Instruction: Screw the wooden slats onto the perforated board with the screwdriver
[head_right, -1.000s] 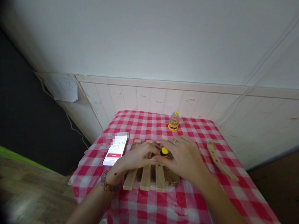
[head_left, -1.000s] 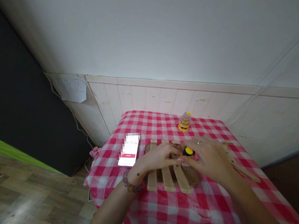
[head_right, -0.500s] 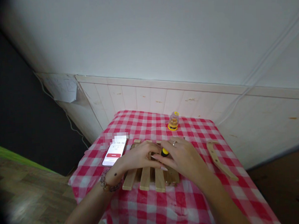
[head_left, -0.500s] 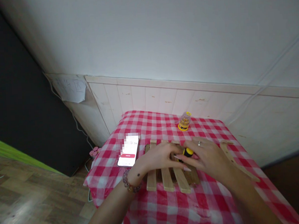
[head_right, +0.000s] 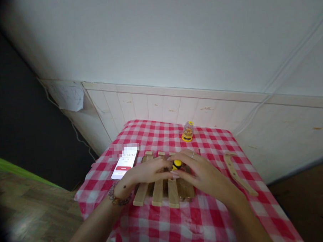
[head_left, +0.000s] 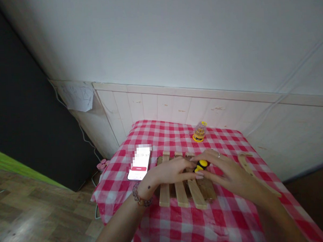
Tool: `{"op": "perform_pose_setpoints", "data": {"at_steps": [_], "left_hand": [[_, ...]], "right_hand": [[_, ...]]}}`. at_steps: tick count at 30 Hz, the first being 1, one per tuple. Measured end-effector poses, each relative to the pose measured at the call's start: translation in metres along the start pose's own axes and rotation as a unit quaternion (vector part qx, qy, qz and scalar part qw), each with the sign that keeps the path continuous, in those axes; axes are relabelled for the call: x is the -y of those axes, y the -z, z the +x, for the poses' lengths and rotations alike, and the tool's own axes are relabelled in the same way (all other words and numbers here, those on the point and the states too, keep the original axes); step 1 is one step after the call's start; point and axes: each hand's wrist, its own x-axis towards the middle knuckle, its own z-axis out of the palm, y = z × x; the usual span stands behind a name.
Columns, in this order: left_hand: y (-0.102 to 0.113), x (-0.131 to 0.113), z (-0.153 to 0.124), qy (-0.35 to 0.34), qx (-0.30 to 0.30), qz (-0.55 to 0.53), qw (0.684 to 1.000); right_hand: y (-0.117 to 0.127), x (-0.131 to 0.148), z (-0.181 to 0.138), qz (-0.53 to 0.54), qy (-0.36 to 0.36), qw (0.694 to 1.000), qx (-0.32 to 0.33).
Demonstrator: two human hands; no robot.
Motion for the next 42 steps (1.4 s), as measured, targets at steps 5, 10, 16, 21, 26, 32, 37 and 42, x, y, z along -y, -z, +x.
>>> {"op": "perform_pose_setpoints", "data": {"at_steps": [5, 10, 16, 21, 26, 32, 37, 42], "left_hand": [[-0.003, 0.000, 0.002, -0.010, 0.000, -0.002, 1.000], [-0.005, -0.001, 0.003, 0.004, -0.023, -0.012, 1.000], [-0.001, -0.008, 0.003, 0.035, -0.067, -0.004, 0.997], [0.000, -0.006, 0.002, 0.055, -0.064, 0.017, 0.996], [0.001, -0.006, -0.004, 0.065, -0.067, 0.026, 0.995], [0.014, -0.021, -0.040, 0.057, -0.196, -0.085, 0.975], [0.008, -0.005, -0.064, 0.089, -0.450, -0.017, 0.888], [-0.003, 0.018, -0.063, 0.129, -0.427, 0.004, 0.895]], "right_hand": [[-0.006, -0.005, 0.001, -0.052, 0.002, 0.998, -0.021], [-0.019, -0.005, 0.006, -0.233, 0.065, 0.961, -0.131], [-0.028, 0.003, 0.008, -0.337, 0.040, 0.918, -0.204], [-0.021, -0.001, 0.005, -0.174, 0.002, 0.980, -0.093], [-0.022, -0.007, 0.000, 0.053, -0.007, 0.998, -0.045], [-0.040, -0.016, -0.007, 0.210, 0.001, 0.963, -0.168], [-0.044, -0.024, -0.009, 0.337, -0.062, 0.877, -0.337], [-0.045, -0.033, -0.011, 0.350, -0.133, 0.836, -0.402]]}}
